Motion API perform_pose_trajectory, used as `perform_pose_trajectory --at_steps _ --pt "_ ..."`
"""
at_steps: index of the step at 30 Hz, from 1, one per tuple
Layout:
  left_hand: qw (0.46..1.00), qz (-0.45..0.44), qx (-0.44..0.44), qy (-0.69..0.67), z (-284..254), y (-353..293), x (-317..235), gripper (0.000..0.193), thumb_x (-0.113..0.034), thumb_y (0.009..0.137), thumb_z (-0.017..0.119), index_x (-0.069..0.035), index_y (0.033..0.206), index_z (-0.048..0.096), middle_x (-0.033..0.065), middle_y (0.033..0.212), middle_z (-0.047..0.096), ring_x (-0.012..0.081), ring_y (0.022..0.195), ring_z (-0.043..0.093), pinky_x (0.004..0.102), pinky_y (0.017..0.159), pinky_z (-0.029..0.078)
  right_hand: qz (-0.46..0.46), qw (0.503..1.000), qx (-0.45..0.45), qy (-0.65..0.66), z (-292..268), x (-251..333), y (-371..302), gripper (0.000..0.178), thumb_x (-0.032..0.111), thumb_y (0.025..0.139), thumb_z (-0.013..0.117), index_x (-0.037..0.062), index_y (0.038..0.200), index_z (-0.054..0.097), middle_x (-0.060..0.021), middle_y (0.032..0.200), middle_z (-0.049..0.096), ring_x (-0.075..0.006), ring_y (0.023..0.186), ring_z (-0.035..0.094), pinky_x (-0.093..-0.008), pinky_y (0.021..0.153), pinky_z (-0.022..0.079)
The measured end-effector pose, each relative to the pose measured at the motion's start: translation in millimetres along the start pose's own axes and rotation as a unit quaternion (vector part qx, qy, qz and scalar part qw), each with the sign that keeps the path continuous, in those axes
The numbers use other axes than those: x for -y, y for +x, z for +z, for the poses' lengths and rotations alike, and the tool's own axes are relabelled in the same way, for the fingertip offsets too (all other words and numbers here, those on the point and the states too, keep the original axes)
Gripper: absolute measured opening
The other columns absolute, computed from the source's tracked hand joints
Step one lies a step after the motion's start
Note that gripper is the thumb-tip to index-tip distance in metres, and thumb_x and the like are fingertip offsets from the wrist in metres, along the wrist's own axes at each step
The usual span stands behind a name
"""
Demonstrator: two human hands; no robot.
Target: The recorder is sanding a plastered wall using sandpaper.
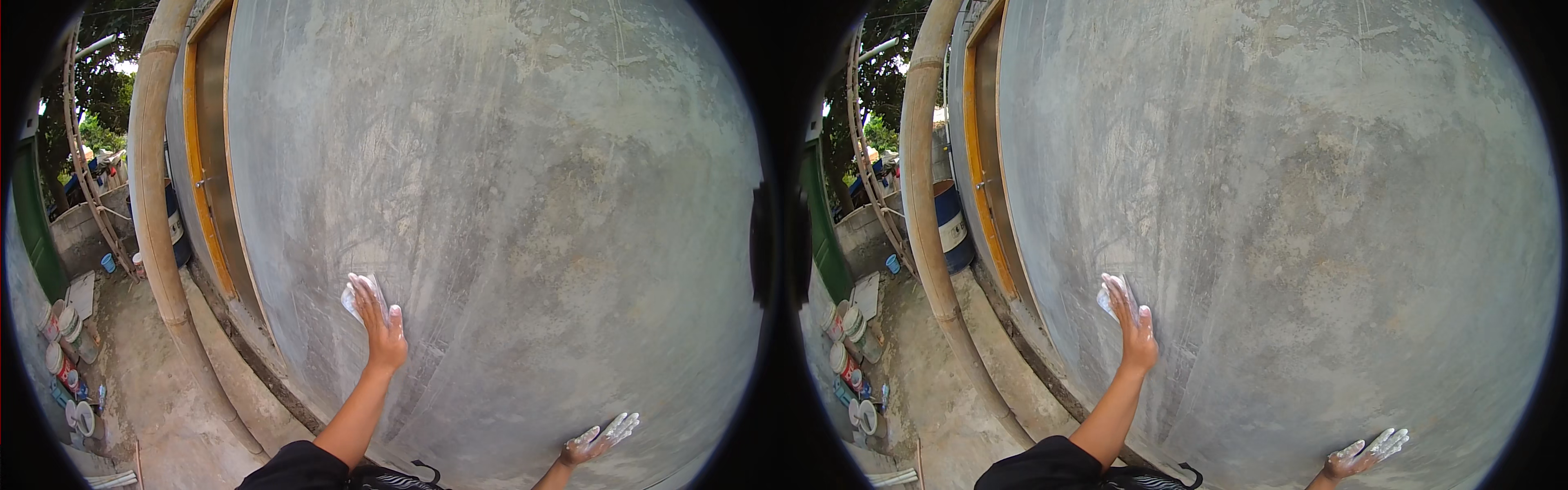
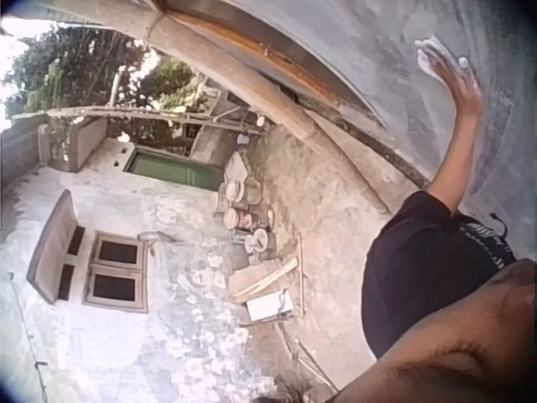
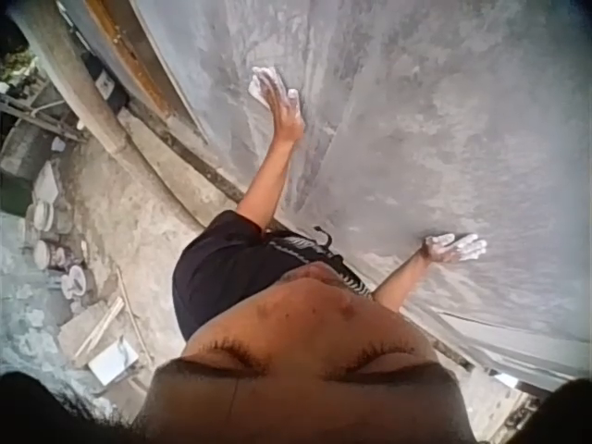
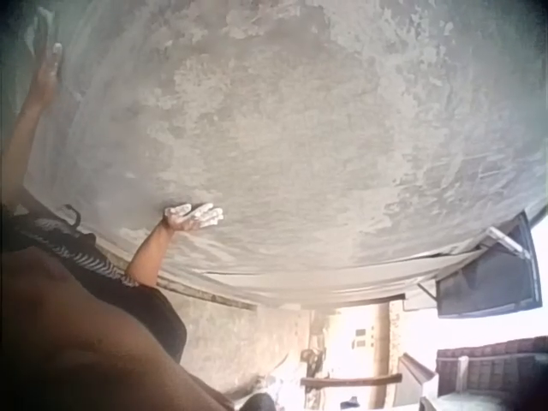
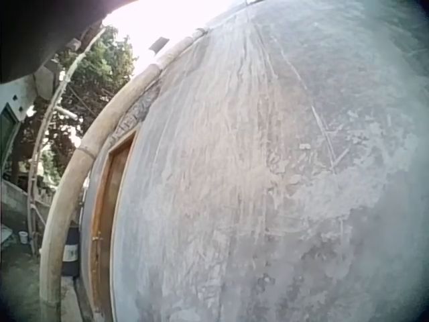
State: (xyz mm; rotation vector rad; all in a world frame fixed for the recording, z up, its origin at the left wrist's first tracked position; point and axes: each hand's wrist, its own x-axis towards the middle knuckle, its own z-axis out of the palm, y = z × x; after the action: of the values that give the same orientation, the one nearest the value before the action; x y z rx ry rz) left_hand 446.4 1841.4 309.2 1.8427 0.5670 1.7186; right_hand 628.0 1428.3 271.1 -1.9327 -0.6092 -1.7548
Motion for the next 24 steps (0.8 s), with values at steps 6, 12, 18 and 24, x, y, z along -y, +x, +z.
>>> perform_pose_trajectory --at_steps 6,12,18,24 --pt "0.998 -0.005 -0.058 0.026 -15 40 15 0.072 -0.042 0.104 0.031 -0.005 0.157 -0.001 0.016 0.164 -0.007 0.0331 0.152 -0.007 0.0531 0.117 -0.007 0.006 1.0 0.001 0.004 2 4 0 0.054 0.026 0.101 0.035 -0.0035 0.146 0.04 -0.022 0.155 0.033 -0.0409 0.145 0.027 -0.0529 0.118 0.018" --pt "1.0 0.002 -0.001 -0.007 0 -7 -2 0.072 -0.041 0.104 0.031 -0.004 0.157 -0.001 0.0164 0.164 -0.007 0.0337 0.152 -0.006 0.0526 0.117 -0.007 0.005 1.0 -0.003 0.003 -2 5 3 0.054 0.026 0.101 0.035 -0.0033 0.146 0.04 -0.022 0.155 0.033 -0.0403 0.145 0.027 -0.053 0.119 0.017" --pt "0.999 -0.008 -0.033 0.012 -19 42 13 0.074 -0.043 0.104 0.031 -0.002 0.156 -0.001 0.0182 0.164 -0.007 0.0354 0.151 -0.007 0.0523 0.117 -0.008 0.006 1.0 0.002 0.002 -1 2 1 0.054 0.026 0.101 0.035 -0.004 0.146 0.04 -0.0225 0.155 0.032 -0.0402 0.145 0.027 -0.053 0.119 0.016" --pt "1.0 -0.02 -0.02 -0.009 -4 10 9 0.074 -0.043 0.104 0.031 -0.001 0.156 -0.002 0.0176 0.164 -0.008 0.0342 0.151 -0.008 0.0511 0.118 -0.009 0.005 1.0 0.002 -0.007 -2 4 4 0.054 0.025 0.101 0.035 -0.0043 0.146 0.04 -0.0231 0.155 0.032 -0.04 0.145 0.028 -0.0531 0.119 0.016"
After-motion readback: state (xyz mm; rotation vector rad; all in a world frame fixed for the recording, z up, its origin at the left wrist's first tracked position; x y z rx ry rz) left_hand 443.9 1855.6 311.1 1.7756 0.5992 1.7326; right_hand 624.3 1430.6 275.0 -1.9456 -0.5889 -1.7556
